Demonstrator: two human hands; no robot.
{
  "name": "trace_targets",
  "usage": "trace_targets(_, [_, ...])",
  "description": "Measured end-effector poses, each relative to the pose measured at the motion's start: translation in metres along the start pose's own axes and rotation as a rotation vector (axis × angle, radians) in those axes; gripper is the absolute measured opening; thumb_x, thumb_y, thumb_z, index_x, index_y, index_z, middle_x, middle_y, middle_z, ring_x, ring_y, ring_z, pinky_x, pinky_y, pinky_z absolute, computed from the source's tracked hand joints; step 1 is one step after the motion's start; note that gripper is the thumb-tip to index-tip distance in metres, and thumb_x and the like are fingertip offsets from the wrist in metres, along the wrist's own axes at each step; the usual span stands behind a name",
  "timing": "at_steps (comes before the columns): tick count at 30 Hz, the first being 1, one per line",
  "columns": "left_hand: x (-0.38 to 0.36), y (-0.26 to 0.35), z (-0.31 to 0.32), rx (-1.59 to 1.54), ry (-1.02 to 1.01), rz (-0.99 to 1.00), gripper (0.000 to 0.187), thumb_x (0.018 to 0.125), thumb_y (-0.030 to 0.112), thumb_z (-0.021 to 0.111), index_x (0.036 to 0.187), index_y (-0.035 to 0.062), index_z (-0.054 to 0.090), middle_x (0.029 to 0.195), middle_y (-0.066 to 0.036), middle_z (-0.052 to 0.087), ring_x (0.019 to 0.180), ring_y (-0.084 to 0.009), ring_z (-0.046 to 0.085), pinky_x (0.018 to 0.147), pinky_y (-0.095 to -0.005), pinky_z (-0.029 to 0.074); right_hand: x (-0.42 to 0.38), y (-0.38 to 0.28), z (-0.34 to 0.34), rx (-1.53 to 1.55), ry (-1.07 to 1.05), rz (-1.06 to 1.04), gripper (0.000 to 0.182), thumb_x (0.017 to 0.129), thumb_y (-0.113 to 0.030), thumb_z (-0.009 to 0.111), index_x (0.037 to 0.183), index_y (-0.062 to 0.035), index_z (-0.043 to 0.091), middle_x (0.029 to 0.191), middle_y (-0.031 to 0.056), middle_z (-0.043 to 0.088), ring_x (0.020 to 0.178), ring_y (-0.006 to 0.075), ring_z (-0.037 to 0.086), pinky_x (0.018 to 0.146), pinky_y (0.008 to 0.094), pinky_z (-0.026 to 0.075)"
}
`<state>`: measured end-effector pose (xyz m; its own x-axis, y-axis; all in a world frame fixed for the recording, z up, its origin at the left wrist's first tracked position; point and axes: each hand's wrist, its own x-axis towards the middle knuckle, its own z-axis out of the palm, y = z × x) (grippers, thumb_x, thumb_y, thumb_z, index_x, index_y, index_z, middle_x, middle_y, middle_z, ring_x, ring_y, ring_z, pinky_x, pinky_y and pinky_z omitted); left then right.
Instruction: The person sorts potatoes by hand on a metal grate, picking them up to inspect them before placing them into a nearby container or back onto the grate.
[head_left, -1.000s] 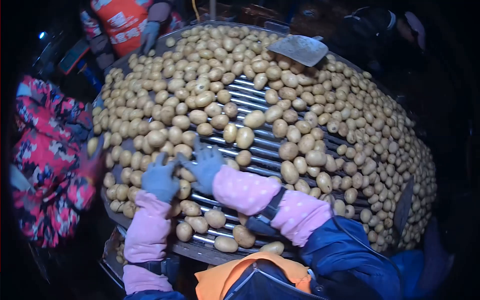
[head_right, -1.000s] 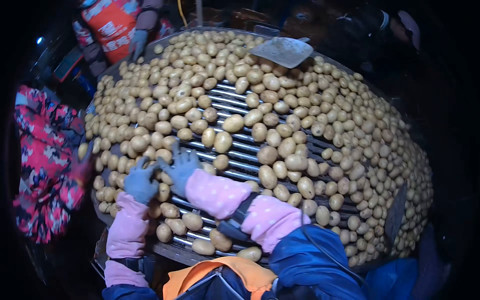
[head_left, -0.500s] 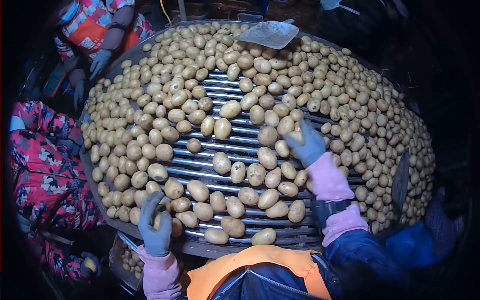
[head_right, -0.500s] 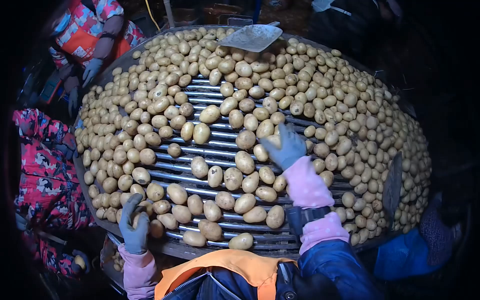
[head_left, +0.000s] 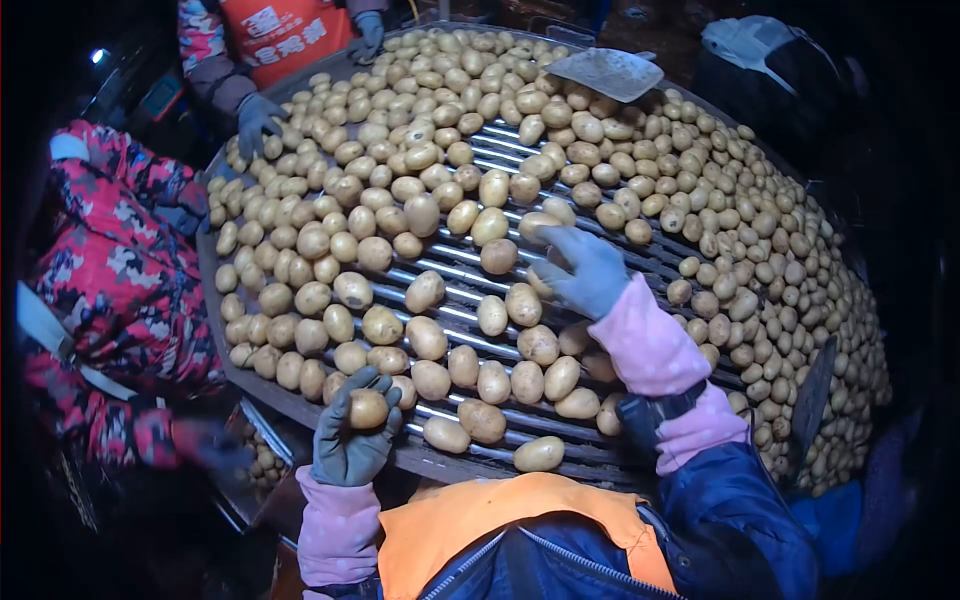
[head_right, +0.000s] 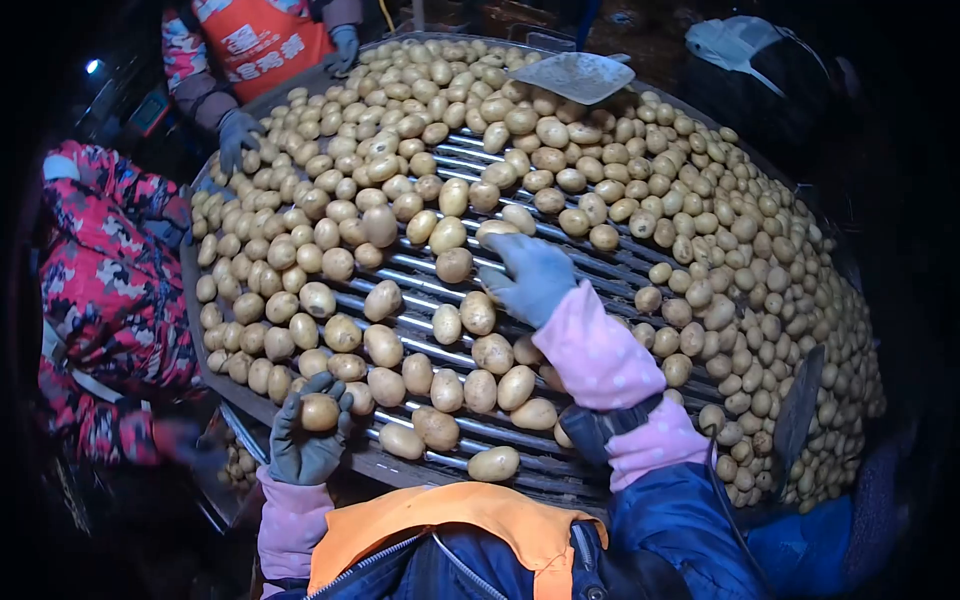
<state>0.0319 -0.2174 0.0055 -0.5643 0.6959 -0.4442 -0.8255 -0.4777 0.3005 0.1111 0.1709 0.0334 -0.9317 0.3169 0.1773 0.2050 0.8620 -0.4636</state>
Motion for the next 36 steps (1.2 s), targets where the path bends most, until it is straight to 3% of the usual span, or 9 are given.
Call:
trace_targets(4, [-0.016, -0.012, 0.021, 0.157, 0.004, 0.038, 0.06, 0.09, 0.015, 0.074, 0.143, 0.007, 0.047, 0.135, -0.013, 0.058, 0.122, -0.0297, 0.061, 0.102, -0.0389, 0.054, 0.046, -0.034, 0.04, -0.335, -0.453, -0.016, 0.061, 0.087, -0.038, 0.071, 0.141, -0.018, 0.05, 0.119, 0.0163, 0.068, 0.108, 0.0363, 0.067, 0.09, 0.0469, 0.053])
trace_targets(7, [-0.022, -0.013, 0.019, 0.252, 0.016, 0.053, 0.053, 0.091, 0.009, 0.072, 0.139, 0.0086, 0.049, 0.131, -0.012, 0.06, 0.121, -0.0258, 0.062, 0.1, -0.0365, 0.055, 0.063, -0.041, 0.065, -0.258, -0.428, 0.036, 0.063, 0.082, -0.039, 0.074, 0.136, -0.0145, 0.053, 0.112, 0.0174, 0.071, 0.105, 0.0368, 0.068, 0.09, 0.0478, 0.054])
trace_targets(11, [-0.009, -0.021, -0.035, -0.333, -0.23, -0.089, 0.062, 0.104, 0.048, 0.052, 0.137, -0.0043, 0.052, 0.129, -0.029, 0.062, 0.111, -0.0402, 0.067, 0.086, -0.0481, 0.062, 0.052, -0.047, 0.05, -0.016, -0.319, 0.09, 0.074, 0.076, -0.044, 0.08, 0.137, -0.0112, 0.055, 0.119, 0.0211, 0.069, 0.11, 0.0356, 0.068, 0.093, 0.0445, 0.054])
trace_targets(16, [-0.005, -0.033, 0.002, -0.57, -0.381, -0.023, 0.08, 0.098, 0.068, 0.045, 0.145, 0.0035, 0.048, 0.138, -0.024, 0.058, 0.127, -0.0442, 0.056, 0.106, -0.0625, 0.045, -0.019, -0.138, 0.028, 0.828, -0.499, -0.131, 0.085, 0.083, -0.035, 0.081, 0.149, 0.0031, 0.042, 0.137, 0.0224, 0.058, 0.127, 0.0297, 0.056, 0.105, 0.0397, 0.047])
trace_targets(19, [-0.025, -0.044, -0.007, -0.267, -0.294, 0.189, 0.08, 0.094, 0.073, 0.048, 0.135, 0.0048, 0.053, 0.129, -0.018, 0.063, 0.113, -0.037, 0.065, 0.089, -0.0586, 0.057, -0.032, -0.158, 0.02, 0.617, -0.403, -0.164, 0.079, 0.09, -0.021, 0.077, 0.153, 0.0026, 0.036, 0.139, 0.0172, 0.055, 0.129, 0.0264, 0.052, 0.107, 0.0382, 0.044])
trace_targets(22, [-0.076, -0.05, -0.044, -0.318, -0.151, 0.238, 0.075, 0.093, 0.07, 0.054, 0.129, 0.0051, 0.057, 0.116, -0.016, 0.068, 0.09, -0.0341, 0.072, 0.065, -0.0489, 0.062, -0.034, -0.125, 0.057, 1.002, -0.37, -0.086, 0.062, 0.098, -0.01, 0.065, 0.152, 0.0029, 0.036, 0.144, 0.015, 0.052, 0.132, 0.0235, 0.049, 0.111, 0.0378, 0.041])
trace_targets(25, [-0.143, -0.034, -0.093, -0.366, -0.175, 0.59, 0.073, 0.094, 0.066, 0.056, 0.133, 0.0039, 0.054, 0.126, -0.019, 0.064, 0.091, -0.0365, 0.071, 0.071, -0.0548, 0.06, -0.043, -0.116, 0.062, 0.869, -0.441, -0.115, 0.057, 0.099, -0.006, 0.062, 0.151, 0.0014, 0.038, 0.143, 0.0129, 0.053, 0.131, 0.021, 0.052, 0.111, 0.0347, 0.042])
trace_targets(30, [-0.313, -0.012, -0.249, -0.145, 0.598, 1.165, 0.052, 0.095, 0.054, 0.063, 0.128, 0.0138, 0.061, 0.122, -0.012, 0.066, 0.09, -0.031, 0.07, 0.074, -0.0488, 0.061, -0.065, -0.109, 0.057, 0.803, -0.449, 0.039, 0.06, 0.098, -0.005, 0.064, 0.151, 0.0018, 0.039, 0.141, 0.0135, 0.054, 0.129, 0.0201, 0.052, 0.109, 0.0328, 0.043])
trace_targets(36, [-0.389, -0.012, -0.384, 0.198, 1.555, 0.949, 0.038, 0.095, 0.033, 0.068, 0.126, 0.0113, 0.066, 0.124, -0.008, 0.065, 0.109, -0.0216, 0.063, 0.092, -0.0387, 0.052, -0.07, -0.065, 0.049, 0.642, -0.242, 0.08, 0.053, 0.097, -0.008, 0.067, 0.145, 0.0028, 0.047, 0.136, 0.0118, 0.06, 0.123, 0.0201, 0.058, 0.106, 0.0322, 0.046])
